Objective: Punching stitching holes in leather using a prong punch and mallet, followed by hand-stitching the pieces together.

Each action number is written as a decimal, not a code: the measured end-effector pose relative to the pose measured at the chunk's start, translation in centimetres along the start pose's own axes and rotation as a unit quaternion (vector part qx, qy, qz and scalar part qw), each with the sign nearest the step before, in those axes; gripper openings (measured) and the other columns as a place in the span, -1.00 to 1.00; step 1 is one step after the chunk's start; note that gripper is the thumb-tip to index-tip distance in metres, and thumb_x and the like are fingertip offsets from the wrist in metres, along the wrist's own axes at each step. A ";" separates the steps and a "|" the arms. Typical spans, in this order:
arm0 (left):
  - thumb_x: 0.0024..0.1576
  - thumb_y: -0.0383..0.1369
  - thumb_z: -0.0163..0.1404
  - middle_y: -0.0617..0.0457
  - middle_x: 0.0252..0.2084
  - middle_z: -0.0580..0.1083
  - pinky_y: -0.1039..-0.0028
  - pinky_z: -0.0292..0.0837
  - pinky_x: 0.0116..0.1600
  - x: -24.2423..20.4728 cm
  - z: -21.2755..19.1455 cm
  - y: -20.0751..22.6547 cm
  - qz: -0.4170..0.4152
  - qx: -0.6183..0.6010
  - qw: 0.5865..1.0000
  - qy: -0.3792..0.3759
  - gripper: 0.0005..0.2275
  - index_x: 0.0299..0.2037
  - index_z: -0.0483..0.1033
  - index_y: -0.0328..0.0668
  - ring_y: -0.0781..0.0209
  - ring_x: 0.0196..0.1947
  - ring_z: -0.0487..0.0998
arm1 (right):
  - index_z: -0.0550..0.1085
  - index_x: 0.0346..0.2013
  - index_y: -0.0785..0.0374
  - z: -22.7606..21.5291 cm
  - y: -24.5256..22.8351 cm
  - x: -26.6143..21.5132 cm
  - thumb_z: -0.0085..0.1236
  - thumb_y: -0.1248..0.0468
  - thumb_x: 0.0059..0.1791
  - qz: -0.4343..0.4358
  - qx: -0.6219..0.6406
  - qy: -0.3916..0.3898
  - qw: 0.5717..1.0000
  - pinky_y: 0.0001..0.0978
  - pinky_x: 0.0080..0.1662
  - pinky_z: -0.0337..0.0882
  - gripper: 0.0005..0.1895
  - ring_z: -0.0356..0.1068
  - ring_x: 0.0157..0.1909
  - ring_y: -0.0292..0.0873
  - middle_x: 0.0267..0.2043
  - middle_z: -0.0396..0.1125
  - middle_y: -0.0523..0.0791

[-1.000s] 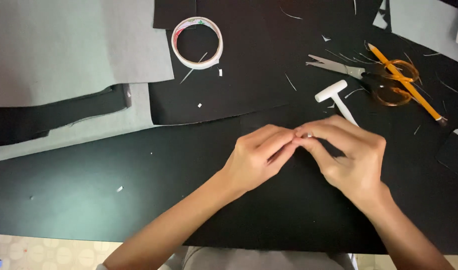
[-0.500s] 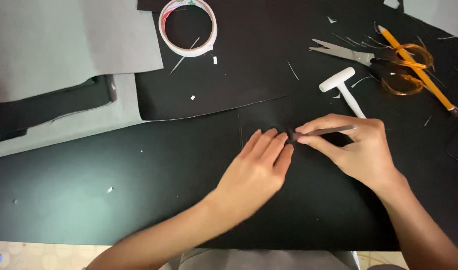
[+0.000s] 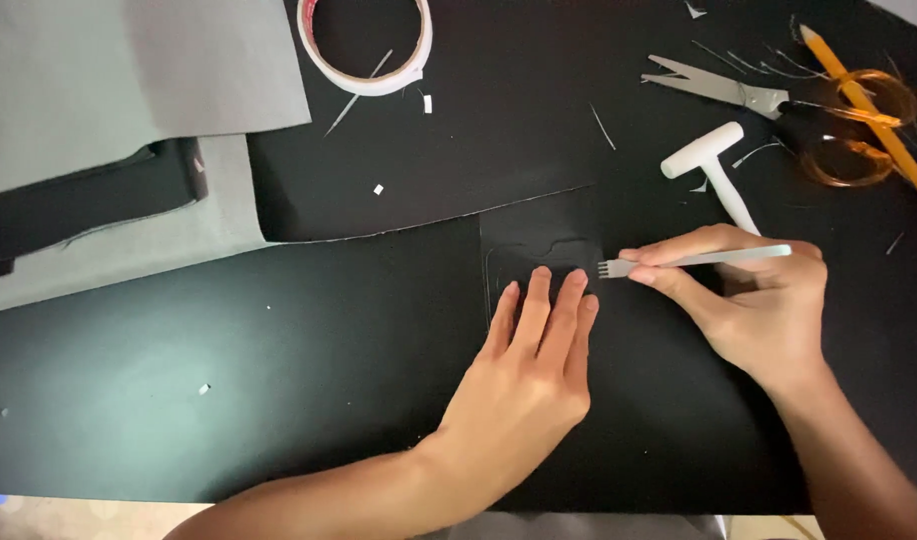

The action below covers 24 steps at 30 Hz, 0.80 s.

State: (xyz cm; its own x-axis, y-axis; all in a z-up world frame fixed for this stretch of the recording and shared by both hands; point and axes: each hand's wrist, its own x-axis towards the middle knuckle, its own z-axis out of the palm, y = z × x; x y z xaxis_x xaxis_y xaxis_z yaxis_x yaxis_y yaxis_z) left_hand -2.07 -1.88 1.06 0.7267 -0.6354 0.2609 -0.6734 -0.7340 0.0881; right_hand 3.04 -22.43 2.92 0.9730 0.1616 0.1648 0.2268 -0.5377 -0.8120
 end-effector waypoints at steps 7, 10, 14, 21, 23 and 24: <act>0.20 -0.56 0.09 -0.26 0.29 0.36 0.11 0.48 0.33 0.2 -0.2 -0.1 -0.012 -0.009 1.000 0.002 -0.66 0.20 0.56 -0.35 -0.21 0.27 0.45 | 0.58 -0.34 0.49 0.5 0.1 -0.1 0.38 0.55 -0.09 -0.022 -0.006 0.017 1.000 -0.46 -0.05 0.56 -0.90 0.59 -0.14 -0.08 -0.21 0.52 0.08; 0.24 -0.55 0.06 -0.29 0.21 0.39 0.11 0.49 0.32 0.3 -0.2 -0.1 -0.016 -0.020 1.000 0.010 -0.70 0.18 0.56 -0.36 -0.22 0.24 0.49 | 0.58 -0.32 0.51 0.5 0.0 0.1 0.36 0.56 -0.08 -0.022 -0.003 0.017 1.000 -0.46 -0.06 0.58 -0.90 0.59 -0.16 -0.08 -0.20 0.52 0.09; 0.25 -0.54 0.02 -0.23 0.18 0.42 0.12 0.49 0.31 0.4 -0.3 -0.1 -0.022 -0.024 0.999 0.014 -0.72 0.16 0.58 -0.35 -0.20 0.23 0.49 | 0.58 -0.34 0.49 0.4 -0.2 0.2 0.35 0.54 -0.08 -0.023 -0.002 0.005 1.000 -0.46 -0.04 0.57 -0.92 0.59 -0.15 -0.08 -0.21 0.52 0.08; 0.23 -0.57 0.05 -0.25 0.18 0.43 0.09 0.51 0.30 0.4 -0.4 -0.2 -0.027 -0.043 0.999 0.015 -0.73 0.14 0.59 -0.37 -0.21 0.24 0.49 | 0.58 -0.34 0.49 0.4 -0.3 0.3 0.37 0.57 -0.10 -0.037 -0.007 -0.002 0.999 -0.46 -0.04 0.58 -0.90 0.60 -0.14 -0.07 -0.20 0.52 0.09; 0.26 -0.56 -0.01 -0.26 0.18 0.43 0.08 0.49 0.31 0.4 0.0 -0.1 -0.028 -0.045 0.998 0.023 -0.73 0.13 0.59 -0.38 -0.23 0.23 0.48 | 0.57 -0.34 0.48 0.4 -0.3 0.2 0.36 0.56 -0.09 -0.033 -0.004 -0.004 0.999 -0.46 -0.03 0.57 -0.91 0.59 -0.13 -0.07 -0.19 0.52 0.09; 0.28 -0.54 -0.08 -0.27 0.18 0.43 0.06 0.47 0.31 0.3 0.1 0.0 -0.031 -0.048 0.998 0.030 -0.73 0.13 0.58 -0.39 -0.24 0.22 0.48 | 0.57 -0.33 0.47 0.4 -0.3 0.2 0.34 0.55 -0.08 -0.028 -0.001 -0.007 1.000 -0.46 -0.02 0.56 -0.92 0.59 -0.12 -0.08 -0.19 0.52 0.09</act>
State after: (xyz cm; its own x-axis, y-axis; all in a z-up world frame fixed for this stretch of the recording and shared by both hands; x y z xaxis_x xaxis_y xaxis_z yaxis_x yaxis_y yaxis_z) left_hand -1.82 -2.12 1.04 0.7592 -0.5723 0.3099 -0.6402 -0.7426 0.1970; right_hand 3.13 -21.90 2.96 0.9579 0.2028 0.2032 0.2819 -0.5294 -0.8002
